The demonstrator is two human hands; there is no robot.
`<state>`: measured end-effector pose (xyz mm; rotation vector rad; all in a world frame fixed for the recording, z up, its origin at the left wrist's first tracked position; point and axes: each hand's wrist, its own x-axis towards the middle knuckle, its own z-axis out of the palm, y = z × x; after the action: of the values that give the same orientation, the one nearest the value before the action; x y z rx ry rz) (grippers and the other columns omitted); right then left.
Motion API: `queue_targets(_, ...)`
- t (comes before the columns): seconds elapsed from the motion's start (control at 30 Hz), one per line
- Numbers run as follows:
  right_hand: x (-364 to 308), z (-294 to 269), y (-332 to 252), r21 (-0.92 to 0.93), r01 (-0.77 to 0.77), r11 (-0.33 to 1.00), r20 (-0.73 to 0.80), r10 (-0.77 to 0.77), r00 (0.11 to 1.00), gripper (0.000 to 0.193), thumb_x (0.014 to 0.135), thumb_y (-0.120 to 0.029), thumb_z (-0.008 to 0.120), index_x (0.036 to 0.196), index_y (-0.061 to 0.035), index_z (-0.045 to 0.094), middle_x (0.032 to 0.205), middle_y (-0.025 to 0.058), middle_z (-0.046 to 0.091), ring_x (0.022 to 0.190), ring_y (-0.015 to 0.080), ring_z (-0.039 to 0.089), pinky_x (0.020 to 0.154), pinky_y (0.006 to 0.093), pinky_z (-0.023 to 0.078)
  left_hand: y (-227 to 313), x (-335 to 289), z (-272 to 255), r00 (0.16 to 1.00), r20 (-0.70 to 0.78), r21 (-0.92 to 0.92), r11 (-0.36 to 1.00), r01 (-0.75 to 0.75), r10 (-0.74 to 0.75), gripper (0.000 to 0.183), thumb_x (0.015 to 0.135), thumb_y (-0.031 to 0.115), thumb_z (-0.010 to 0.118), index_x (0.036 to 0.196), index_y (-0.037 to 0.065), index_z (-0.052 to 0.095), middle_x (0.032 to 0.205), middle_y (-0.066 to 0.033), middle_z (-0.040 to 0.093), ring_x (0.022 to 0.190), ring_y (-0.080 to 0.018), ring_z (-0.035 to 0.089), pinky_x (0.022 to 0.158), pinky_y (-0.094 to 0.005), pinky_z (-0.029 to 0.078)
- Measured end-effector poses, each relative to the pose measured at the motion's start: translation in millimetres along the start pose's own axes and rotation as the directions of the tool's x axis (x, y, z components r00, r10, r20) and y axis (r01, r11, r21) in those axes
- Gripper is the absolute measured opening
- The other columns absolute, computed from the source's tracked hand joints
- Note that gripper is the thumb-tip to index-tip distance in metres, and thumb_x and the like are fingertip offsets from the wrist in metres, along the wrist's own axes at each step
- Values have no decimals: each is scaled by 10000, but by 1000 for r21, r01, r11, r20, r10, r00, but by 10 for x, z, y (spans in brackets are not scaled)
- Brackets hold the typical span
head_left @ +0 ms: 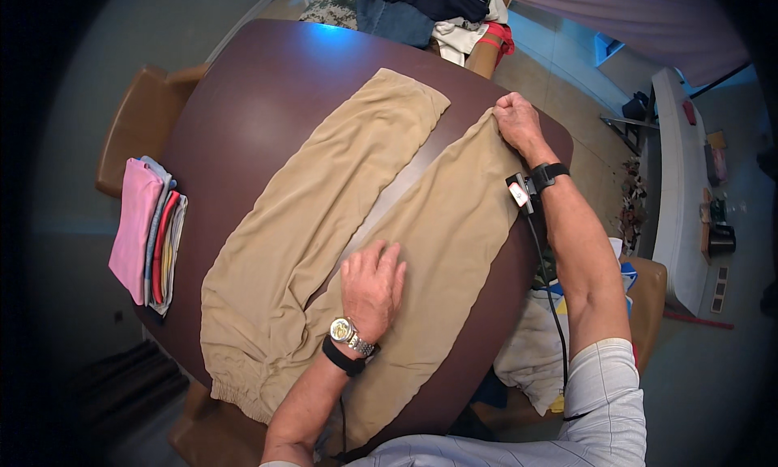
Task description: The person folds a pair of beige trousers on a brown table. They lay the trousers flat, smooth the fabric, fold each leg inward, and then fold the garment in half lengthwise. A stack of folded clothes is visible on the left side of the table.
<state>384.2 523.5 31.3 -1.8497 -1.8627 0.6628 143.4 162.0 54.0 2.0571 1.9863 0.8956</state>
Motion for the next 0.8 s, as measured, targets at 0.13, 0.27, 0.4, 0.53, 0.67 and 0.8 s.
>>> queue_targets(0.13, 28, 0, 32, 19, 57, 998, -69, -55, 996, 361, 965, -287, 808, 1220, -37, 755, 1054, 109, 804, 970, 208, 757, 934, 350, 599, -105, 94, -47, 996, -37, 22, 996, 83, -82, 264, 981, 97, 766, 1234, 48, 715, 1111, -152, 695, 1033, -367, 661, 909, -483, 505)
queue_targets(0.27, 75, -15, 11, 75, -11, 997, -16, 12, 1000, 444, 952, -300, 834, 1286, -24, 740, 1055, 84, 805, 975, 182, 748, 924, 346, 600, -185, 125, -90, 987, 21, 83, 984, 155, -157, 250, 965, 103, 780, 1199, 48, 711, 1050, -154, 667, 1024, -378, 662, 893, -494, 510)
queue_targets(0.4, 65, -46, 2, 79, -42, 996, 16, 41, 999, 521, 911, -336, 847, 1314, -26, 730, 1120, 121, 813, 1071, 264, 765, 986, 402, 598, -319, 99, -31, 987, 16, 106, 981, 160, -163, 146, 967, 122, 764, 1088, 56, 718, 1016, -143, 643, 989, -366, 657, 845, -506, 508)
queue_targets(0.53, 66, -63, 54, 83, -31, 996, -2, 31, 1000, 587, 888, -385, 839, 1334, -23, 718, 1157, 145, 817, 1130, 306, 770, 1023, 432, 594, -379, 107, 24, 987, 8, 109, 981, 158, -160, 70, 971, 100, 743, 989, 50, 697, 970, -153, 628, 941, -379, 656, 801, -517, 519)
queue_targets(0.67, 71, -50, 48, 119, -36, 992, -7, 37, 999, 571, 890, -394, 836, 1312, -28, 718, 1144, 144, 816, 1120, 313, 768, 1016, 435, 592, -404, 117, 42, 990, -12, 96, 985, 143, -143, 52, 981, 78, 714, 985, 36, 683, 957, -170, 622, 917, -391, 654, 784, -527, 524)
queue_targets(0.8, 123, -32, 35, 47, 30, 998, -44, -28, 999, 512, 904, -412, 833, 1225, -32, 711, 1091, 148, 805, 1079, 328, 767, 985, 452, 592, -409, 116, 38, 986, -32, 49, 985, 168, -166, 71, 987, 18, 715, 1021, 24, 653, 967, -190, 634, 904, -424, 646, 791, -529, 532)
